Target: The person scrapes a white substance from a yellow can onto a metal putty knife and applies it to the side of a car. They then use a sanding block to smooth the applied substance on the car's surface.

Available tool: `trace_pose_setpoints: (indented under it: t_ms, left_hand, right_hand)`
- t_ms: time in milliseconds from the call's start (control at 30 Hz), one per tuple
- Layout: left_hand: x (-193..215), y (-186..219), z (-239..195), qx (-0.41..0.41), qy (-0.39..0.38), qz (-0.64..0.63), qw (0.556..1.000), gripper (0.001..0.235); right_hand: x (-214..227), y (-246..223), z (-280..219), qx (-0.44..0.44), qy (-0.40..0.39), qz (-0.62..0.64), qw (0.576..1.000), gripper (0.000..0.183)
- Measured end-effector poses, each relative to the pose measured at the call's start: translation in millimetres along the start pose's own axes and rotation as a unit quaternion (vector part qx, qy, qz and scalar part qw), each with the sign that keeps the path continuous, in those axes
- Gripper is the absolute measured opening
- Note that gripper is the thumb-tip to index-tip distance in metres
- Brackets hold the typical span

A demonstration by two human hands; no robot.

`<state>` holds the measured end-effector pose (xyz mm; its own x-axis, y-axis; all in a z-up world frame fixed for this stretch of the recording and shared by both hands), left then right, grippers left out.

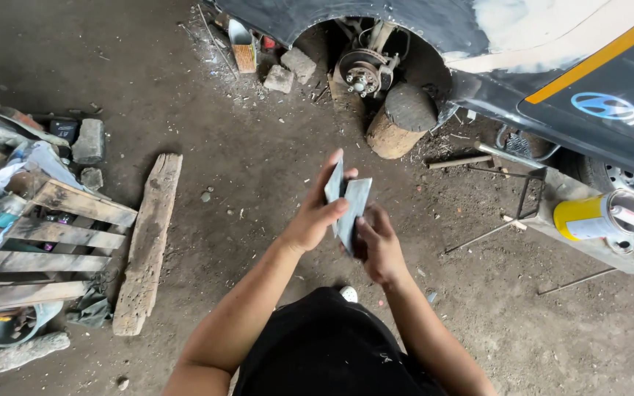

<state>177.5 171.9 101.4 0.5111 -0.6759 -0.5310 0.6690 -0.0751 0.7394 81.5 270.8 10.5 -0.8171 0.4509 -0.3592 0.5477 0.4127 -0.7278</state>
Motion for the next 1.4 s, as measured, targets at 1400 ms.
trace_pose_setpoints:
  t_ms: [1400]
  left_hand:
    - [98, -49, -26, 0.060, 0.231, 0.274, 0.932, 0.071]
  right_hand:
    - [-95, -66, -64, 0.395, 0.068, -0.417, 0.816, 0.022]
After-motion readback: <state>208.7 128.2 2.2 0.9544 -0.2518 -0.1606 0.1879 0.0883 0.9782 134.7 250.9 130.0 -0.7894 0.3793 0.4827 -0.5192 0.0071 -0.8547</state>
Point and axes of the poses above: each hand's wrist, its own z-axis towards the middle knuckle, its own x-axis out of the back of the hand, y = z × x, the point moved 10 cm from there along z, towards the middle knuckle, and after that the axes turned 15 degrees about -x, right-handed, at the moved point
